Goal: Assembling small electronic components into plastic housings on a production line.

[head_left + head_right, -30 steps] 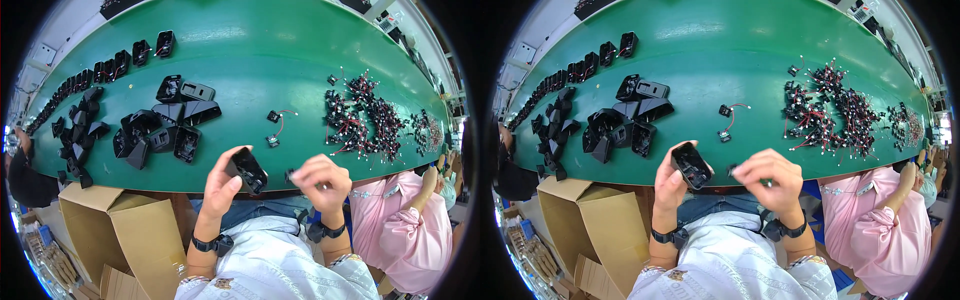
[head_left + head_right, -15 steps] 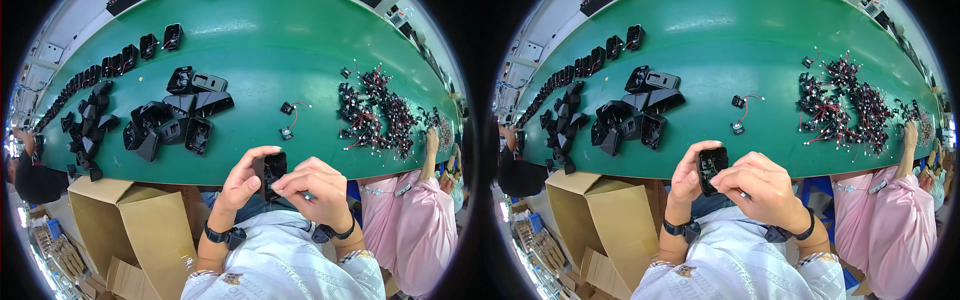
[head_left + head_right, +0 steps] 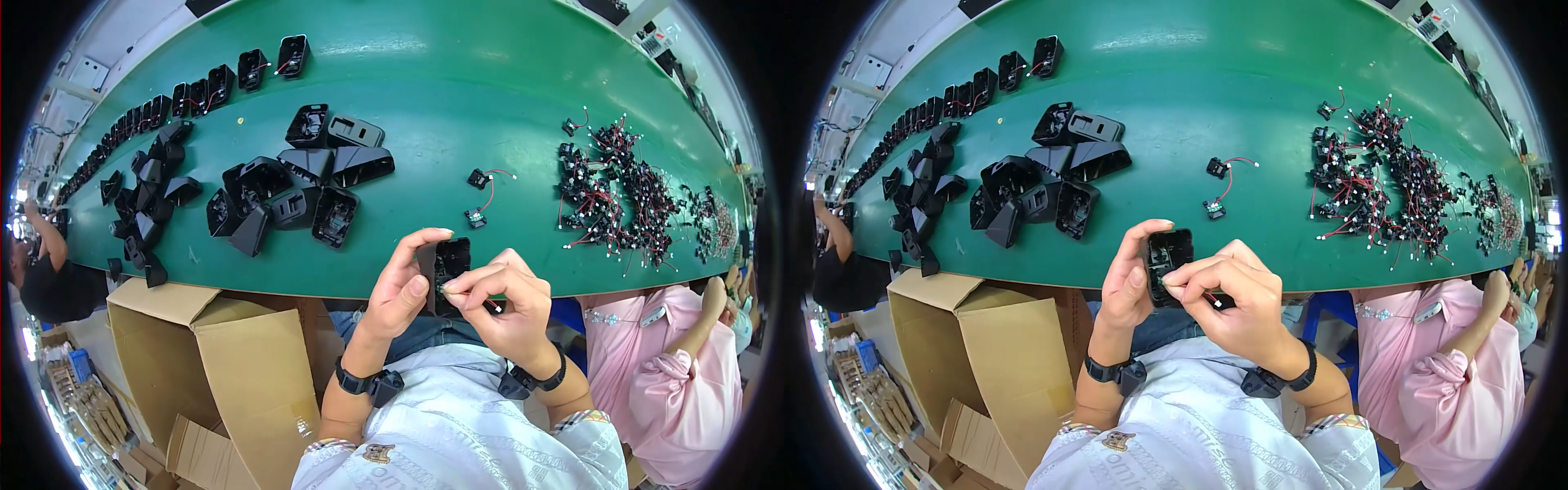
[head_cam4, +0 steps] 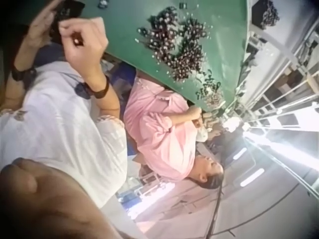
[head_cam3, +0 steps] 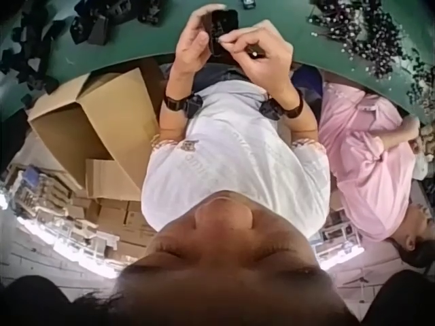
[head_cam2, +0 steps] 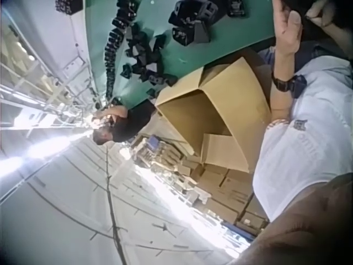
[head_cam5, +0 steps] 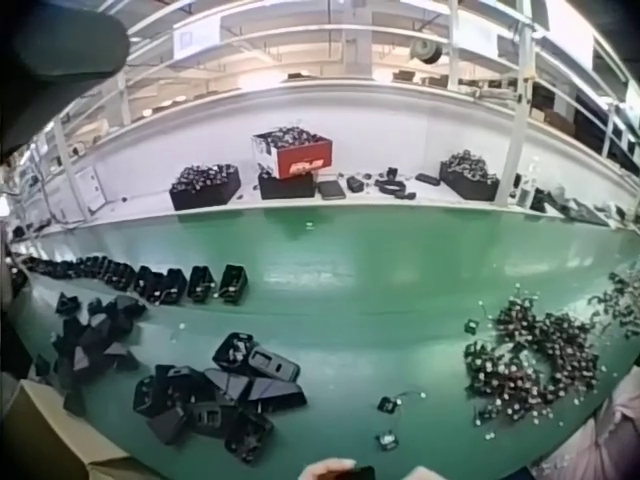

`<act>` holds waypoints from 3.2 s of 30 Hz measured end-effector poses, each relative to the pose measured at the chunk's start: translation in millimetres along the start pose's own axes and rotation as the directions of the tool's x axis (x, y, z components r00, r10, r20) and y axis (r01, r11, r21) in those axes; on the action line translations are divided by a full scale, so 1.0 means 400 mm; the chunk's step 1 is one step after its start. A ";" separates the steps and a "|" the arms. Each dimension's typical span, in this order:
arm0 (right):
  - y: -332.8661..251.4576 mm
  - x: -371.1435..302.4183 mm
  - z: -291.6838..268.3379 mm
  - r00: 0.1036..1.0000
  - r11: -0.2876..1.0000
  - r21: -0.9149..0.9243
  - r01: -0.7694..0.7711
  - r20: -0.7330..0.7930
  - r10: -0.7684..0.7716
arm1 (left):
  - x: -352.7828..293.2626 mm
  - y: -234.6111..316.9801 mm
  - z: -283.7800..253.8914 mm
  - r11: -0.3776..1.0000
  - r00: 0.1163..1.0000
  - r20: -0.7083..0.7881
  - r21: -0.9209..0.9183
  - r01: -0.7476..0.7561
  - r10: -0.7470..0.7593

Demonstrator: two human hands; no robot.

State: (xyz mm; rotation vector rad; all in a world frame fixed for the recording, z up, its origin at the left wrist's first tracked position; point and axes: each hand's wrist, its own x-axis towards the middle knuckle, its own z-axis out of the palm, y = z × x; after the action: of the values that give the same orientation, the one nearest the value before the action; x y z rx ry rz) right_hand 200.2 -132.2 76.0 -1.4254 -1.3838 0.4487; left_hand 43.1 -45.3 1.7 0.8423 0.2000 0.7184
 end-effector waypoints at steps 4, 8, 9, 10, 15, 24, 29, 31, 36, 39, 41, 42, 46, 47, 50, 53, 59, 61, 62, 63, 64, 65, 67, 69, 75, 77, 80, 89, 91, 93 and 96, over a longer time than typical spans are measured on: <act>-0.009 0.036 -0.018 0.988 0.995 -0.097 0.021 0.155 -0.006 | 0.004 0.005 -0.006 0.994 0.999 0.019 0.102 -0.038 0.036; -0.036 0.044 -0.005 0.961 0.935 -0.271 0.227 0.218 -0.170 | 0.006 0.023 -0.008 0.998 0.999 -0.053 0.064 -0.004 0.007; -0.044 0.042 -0.006 0.963 0.961 -0.230 0.153 0.253 -0.093 | 0.006 0.028 0.001 0.999 0.995 -0.093 0.032 -0.034 0.037; -0.050 0.041 -0.005 0.967 0.971 -0.196 0.136 0.238 -0.087 | -0.001 0.031 0.003 0.994 0.994 -0.091 0.096 -0.050 0.059; -0.034 0.030 -0.046 0.976 0.943 -0.306 0.130 0.209 -0.067 | 0.025 -0.004 0.030 1.000 1.000 0.012 0.005 -0.004 0.004; -0.054 0.167 -0.038 0.820 0.895 -0.250 0.371 0.540 -0.189 | 0.011 0.059 0.005 0.976 0.998 -0.064 0.215 0.022 -0.009; 0.023 0.420 0.001 0.873 0.853 -0.297 0.430 0.378 -0.309 | -0.019 0.105 0.003 0.541 0.771 -0.268 0.832 -0.117 0.579; 0.127 0.550 0.042 0.902 0.883 -0.294 0.364 0.349 -0.256 | -0.019 0.107 -0.042 0.095 0.572 -0.038 0.993 -0.071 0.819; 0.361 0.733 0.149 0.938 0.844 -0.451 0.291 0.307 -0.160 | -0.017 0.094 -0.033 -0.111 0.592 0.025 0.988 0.110 0.806; 0.374 0.775 0.235 0.936 0.857 -0.415 0.305 0.297 -0.189 | -0.018 0.095 -0.037 -0.167 0.621 0.015 0.968 0.186 0.783; 0.357 0.793 0.261 0.945 0.873 -0.441 0.209 0.322 -0.063 | -0.021 0.096 -0.038 -0.169 0.697 -0.039 0.959 0.228 0.716; 0.377 0.798 0.274 0.944 0.877 -0.406 0.258 0.298 -0.139 | -0.022 0.096 -0.038 -0.167 0.699 -0.039 0.960 0.224 0.714; 0.367 0.777 0.259 0.935 0.843 -0.414 0.344 0.239 -0.264 | -0.016 0.090 -0.044 -0.158 0.708 -0.041 0.964 0.213 0.705; 0.357 0.758 0.239 0.926 0.805 -0.459 0.376 0.212 -0.312 | -0.019 0.086 -0.043 -0.141 0.715 -0.050 0.968 0.205 0.697; 0.256 0.686 0.129 0.914 0.838 -0.406 0.365 0.329 -0.238 | -0.018 0.095 -0.034 -0.153 0.690 -0.035 0.966 0.209 0.723; 0.123 0.557 -0.001 0.732 0.876 -0.355 0.326 0.681 0.003 | -0.012 0.090 -0.055 -0.103 0.704 -0.081 0.971 0.214 0.705; -0.011 0.221 -0.162 0.837 0.753 -0.652 0.089 0.458 0.298 | -0.011 0.116 -0.042 -0.107 0.757 -0.043 0.983 0.147 0.652; 0.030 0.136 -0.139 0.952 0.781 -0.621 0.063 0.273 0.140 | -0.014 0.110 -0.043 -0.102 0.754 -0.011 0.989 0.104 0.657; 0.041 0.107 -0.128 0.912 0.819 -0.571 -0.065 0.300 0.281 | -0.014 0.106 -0.044 -0.104 0.761 -0.013 0.989 0.105 0.648; 0.055 0.082 -0.104 0.944 0.808 -0.589 -0.008 0.261 0.200 | -0.013 0.102 -0.043 -0.069 0.779 -0.018 0.994 0.079 0.627; 0.076 0.068 -0.086 0.958 0.817 -0.576 -0.018 0.223 0.178 | -0.015 0.100 -0.044 -0.033 0.795 -0.024 0.998 0.055 0.607; 0.094 0.053 -0.072 0.971 0.824 -0.566 -0.029 0.181 0.159 | -0.016 0.092 -0.046 -0.032 0.801 -0.023 0.998 0.053 0.598; 0.132 0.032 -0.065 0.975 0.854 -0.516 -0.070 0.147 0.169 | -0.012 0.072 -0.045 -0.051 0.855 -0.045 0.995 0.083 0.516; 0.136 0.026 -0.065 0.976 0.869 -0.478 -0.125 0.099 0.195 | -0.005 0.068 -0.033 -0.042 0.855 -0.051 0.996 0.084 0.516; 0.095 0.085 -0.024 0.976 0.927 -0.342 -0.155 0.092 0.198 | -0.024 0.096 -0.008 0.113 0.847 -0.149 0.988 0.106 0.510; 0.085 0.085 -0.012 0.976 0.931 -0.315 -0.186 0.045 0.211 | -0.027 0.106 -0.008 0.121 0.900 -0.152 0.986 0.112 0.408; 0.067 0.089 -0.006 0.969 0.878 -0.419 -0.230 -0.015 0.246 | -0.003 0.110 -0.014 0.031 0.928 -0.085 0.996 0.079 0.362; 0.100 0.052 -0.021 0.977 0.924 -0.338 -0.179 0.049 0.206 | 0.002 0.071 0.007 0.036 0.952 -0.073 0.997 0.066 0.297; 0.096 0.046 -0.031 0.970 0.922 -0.329 -0.203 0.064 0.236 | 0.011 0.074 0.017 0.009 0.959 -0.006 1.000 0.003 0.284; 0.088 0.045 -0.038 0.969 0.908 -0.364 -0.209 0.051 0.243 | 0.009 0.073 0.011 -0.001 0.962 -0.005 1.000 0.005 0.273; 0.088 0.042 -0.046 0.966 0.928 -0.305 -0.214 0.073 0.247 | 0.006 0.083 0.005 -0.015 0.969 0.018 1.000 -0.015 0.248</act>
State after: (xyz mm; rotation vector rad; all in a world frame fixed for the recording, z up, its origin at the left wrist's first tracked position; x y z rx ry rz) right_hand 237.2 -117.2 59.7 -1.8449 -1.4200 0.4926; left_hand 29.3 -30.0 28.0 2.3104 0.9140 0.7639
